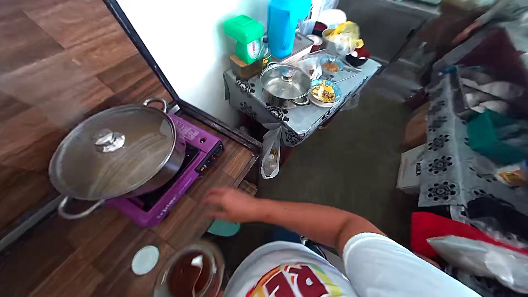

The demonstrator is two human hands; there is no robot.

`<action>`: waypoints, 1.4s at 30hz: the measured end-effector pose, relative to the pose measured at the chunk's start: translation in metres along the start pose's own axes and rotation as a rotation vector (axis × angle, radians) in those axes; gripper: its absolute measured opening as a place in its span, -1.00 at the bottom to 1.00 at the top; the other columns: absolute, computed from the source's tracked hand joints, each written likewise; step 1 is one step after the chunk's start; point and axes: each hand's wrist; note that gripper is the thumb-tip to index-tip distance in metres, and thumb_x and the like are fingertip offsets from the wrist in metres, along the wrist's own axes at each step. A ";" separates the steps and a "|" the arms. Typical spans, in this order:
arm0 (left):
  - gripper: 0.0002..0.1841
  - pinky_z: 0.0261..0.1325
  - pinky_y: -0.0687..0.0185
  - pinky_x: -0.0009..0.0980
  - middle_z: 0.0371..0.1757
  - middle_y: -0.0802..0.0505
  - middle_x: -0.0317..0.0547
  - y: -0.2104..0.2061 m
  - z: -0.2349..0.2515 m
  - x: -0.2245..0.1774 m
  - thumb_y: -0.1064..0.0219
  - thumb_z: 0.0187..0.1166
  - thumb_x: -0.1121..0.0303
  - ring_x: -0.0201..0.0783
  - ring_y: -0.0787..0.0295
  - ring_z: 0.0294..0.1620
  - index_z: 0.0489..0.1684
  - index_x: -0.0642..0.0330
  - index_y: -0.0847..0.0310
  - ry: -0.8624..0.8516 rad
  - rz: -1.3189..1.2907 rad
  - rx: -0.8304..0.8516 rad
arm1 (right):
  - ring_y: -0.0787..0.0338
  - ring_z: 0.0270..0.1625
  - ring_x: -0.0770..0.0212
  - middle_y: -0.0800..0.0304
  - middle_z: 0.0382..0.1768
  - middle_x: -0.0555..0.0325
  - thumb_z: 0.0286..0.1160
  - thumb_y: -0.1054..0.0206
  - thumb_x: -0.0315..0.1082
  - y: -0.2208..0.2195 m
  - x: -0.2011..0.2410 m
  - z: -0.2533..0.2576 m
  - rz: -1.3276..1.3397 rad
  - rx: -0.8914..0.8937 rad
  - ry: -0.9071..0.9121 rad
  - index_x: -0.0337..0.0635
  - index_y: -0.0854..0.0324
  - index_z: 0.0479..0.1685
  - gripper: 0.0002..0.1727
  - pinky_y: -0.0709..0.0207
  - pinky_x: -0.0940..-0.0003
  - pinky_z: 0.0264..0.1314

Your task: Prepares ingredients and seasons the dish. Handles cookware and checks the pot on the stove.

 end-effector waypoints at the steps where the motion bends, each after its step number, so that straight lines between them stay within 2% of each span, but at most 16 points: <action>1: -0.15 -0.20 -0.87 -0.11 0.20 -0.88 -0.06 0.002 0.021 0.010 -0.53 -0.10 -0.44 -0.05 -0.90 0.08 0.24 -0.16 -0.74 -0.021 0.024 0.000 | -0.69 0.48 -0.09 -0.74 0.36 -0.20 0.65 -0.35 -0.30 0.036 -0.013 -0.015 0.024 -0.023 -0.060 -0.32 -0.74 0.27 -0.65 -0.46 0.03 0.62; 4: -0.22 0.06 -0.82 0.07 0.34 -0.79 0.14 -0.017 0.089 0.041 -0.50 0.24 -0.27 0.10 -0.82 0.25 0.43 0.02 -0.66 -0.027 -0.114 0.230 | -0.78 0.31 0.13 -0.80 0.24 -0.01 0.66 -0.33 -0.27 0.123 -0.062 -0.065 0.028 -0.194 -0.095 -0.23 -0.74 0.24 -0.68 -0.64 0.12 0.45; 6: -0.22 0.34 -0.70 0.08 0.43 -0.74 0.11 -0.059 0.134 0.057 -0.43 0.37 -0.27 0.07 -0.72 0.41 0.55 0.01 -0.58 -0.030 -0.128 0.341 | -0.81 0.22 0.23 -0.80 0.20 0.05 0.62 -0.36 -0.27 0.179 -0.074 -0.101 0.031 -0.316 -0.086 -0.24 -0.73 0.25 -0.67 -0.72 0.21 0.35; 8: -0.28 0.48 -0.62 0.01 0.38 -0.80 0.02 -0.108 0.172 0.069 -0.40 0.41 -0.26 -0.03 -0.73 0.42 0.50 -0.03 -0.64 -0.006 -0.108 0.391 | -0.79 0.20 0.28 -0.80 0.14 0.11 0.57 -0.42 -0.28 0.228 -0.069 -0.133 0.011 -0.435 0.000 -0.23 -0.76 0.16 -0.71 -0.75 0.28 0.28; 11: -0.33 0.40 -0.70 -0.09 0.29 -0.84 -0.02 -0.151 0.217 0.088 -0.43 0.43 -0.19 -0.11 -0.80 0.32 0.47 0.00 -0.65 0.041 -0.067 0.412 | -0.73 0.18 0.37 -0.76 0.03 0.23 0.59 -0.43 -0.26 0.277 -0.045 -0.165 -0.083 -0.478 0.152 -0.07 -0.82 -0.01 -0.84 -0.68 0.45 0.21; 13: -0.31 0.39 -0.69 -0.06 0.33 -0.81 0.01 -0.168 0.242 0.100 -0.48 0.40 -0.14 -0.07 -0.78 0.33 0.50 0.01 -0.61 0.091 -0.055 0.425 | -0.67 0.23 0.35 -0.75 0.03 0.22 0.64 -0.40 -0.29 0.295 -0.033 -0.172 -0.199 -0.429 0.176 0.02 -0.85 0.01 -0.85 -0.58 0.47 0.28; 16: -0.34 0.35 -0.72 -0.07 0.31 -0.81 -0.01 -0.191 0.271 0.108 -0.48 0.43 -0.11 -0.09 -0.79 0.31 0.52 -0.04 -0.59 0.137 0.023 0.420 | -0.65 0.34 0.06 -0.77 0.24 0.04 0.67 -0.33 -0.31 0.310 -0.041 -0.164 -0.496 -0.282 0.142 0.06 -0.88 0.04 -0.80 -0.53 0.20 0.32; 19: -0.34 0.25 -0.79 -0.14 0.23 -0.85 -0.08 -0.206 0.294 0.110 -0.51 0.39 -0.13 -0.17 -0.84 0.21 0.49 -0.11 -0.60 0.165 0.154 0.376 | -0.67 0.40 -0.11 -0.63 0.50 -0.04 0.66 -0.30 -0.12 0.321 -0.063 -0.148 -0.697 -0.067 0.037 0.03 -0.87 -0.19 -0.75 -0.59 0.01 0.27; 22: -0.31 0.21 -0.81 -0.19 0.21 -0.85 -0.14 -0.211 0.316 0.108 -0.54 0.33 -0.18 -0.22 -0.84 0.17 0.49 -0.18 -0.58 0.196 0.253 0.370 | -0.64 0.44 -0.18 -0.58 0.55 -0.09 0.56 -0.32 -0.34 0.323 -0.081 -0.138 -0.813 0.060 -0.003 -0.10 -0.84 -0.33 -0.81 -0.58 -0.08 0.29; 24: -0.30 0.20 -0.81 -0.17 0.21 -0.84 -0.12 -0.213 0.329 0.105 -0.54 0.33 -0.17 -0.20 -0.84 0.17 0.49 -0.15 -0.57 0.218 0.235 0.379 | -0.62 0.49 -0.23 -0.59 0.53 -0.15 0.59 -0.25 -0.42 0.325 -0.080 -0.134 -0.872 0.043 0.020 -0.18 -0.79 -0.33 -0.80 -0.53 -0.17 0.40; 26: -0.28 0.19 -0.82 -0.14 0.21 -0.85 -0.07 -0.214 0.342 0.100 -0.54 0.32 -0.18 -0.17 -0.85 0.16 0.50 -0.12 -0.57 0.259 0.173 0.384 | -0.70 0.39 -0.23 -0.70 0.40 -0.19 0.76 -0.17 -0.31 0.332 -0.075 -0.133 -0.930 -0.053 0.054 -0.24 -0.72 -0.20 -0.74 -0.57 -0.15 0.36; 28: -0.28 0.19 -0.81 -0.12 0.22 -0.85 -0.06 -0.214 0.354 0.095 -0.51 0.34 -0.21 -0.14 -0.85 0.18 0.51 -0.10 -0.58 0.298 0.127 0.404 | -0.78 -0.05 -0.10 -0.81 -0.04 -0.14 0.79 -0.20 -0.23 0.339 -0.073 -0.133 -1.008 -0.178 0.092 -0.26 -0.70 -0.12 -0.72 -0.58 0.05 -0.05; 29: -0.28 0.16 -0.83 -0.12 0.22 -0.85 -0.06 -0.215 0.359 0.093 -0.51 0.34 -0.22 -0.14 -0.85 0.18 0.49 -0.09 -0.59 0.311 0.112 0.409 | -0.67 -0.30 -0.02 -0.74 -0.29 -0.08 0.77 -0.23 -0.24 0.343 -0.075 -0.133 -1.020 -0.222 0.117 -0.26 -0.70 -0.12 -0.74 -0.44 0.13 -0.27; 31: -0.28 0.03 -0.88 -0.11 0.20 -0.86 -0.05 -0.217 0.368 0.088 -0.50 0.33 -0.24 -0.11 -0.87 0.13 0.49 -0.11 -0.60 0.331 0.109 0.407 | -0.52 -0.48 0.07 -0.64 -0.48 -0.01 0.73 -0.29 -0.27 0.351 -0.080 -0.135 -1.016 -0.284 0.185 -0.31 -0.73 -0.07 -0.75 -0.33 0.21 -0.39; 35: -0.33 -0.20 -0.91 -0.09 0.15 -0.88 -0.02 -0.234 0.384 0.085 -0.49 0.33 -0.26 -0.07 -0.92 0.02 0.42 -0.17 -0.66 0.350 0.111 0.362 | -0.47 -0.50 0.13 -0.64 -0.52 0.03 0.69 -0.32 -0.32 0.371 -0.099 -0.134 -0.960 -0.344 0.337 -0.37 -0.71 -0.09 -0.77 -0.31 0.27 -0.37; 42: -0.35 -0.22 -0.91 -0.09 0.14 -0.88 -0.03 -0.287 0.420 0.117 -0.51 0.33 -0.23 -0.08 -0.92 0.01 0.40 -0.17 -0.66 0.259 0.202 0.282 | -0.48 -0.50 0.18 -0.66 -0.53 0.10 0.72 -0.29 -0.31 0.432 -0.157 -0.142 -0.769 -0.294 0.346 -0.30 -0.78 -0.16 -0.76 -0.26 0.31 -0.40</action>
Point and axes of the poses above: each hand's wrist, its own z-axis towards the middle knuckle, its own y-axis out of the back of the hand, x = y × z
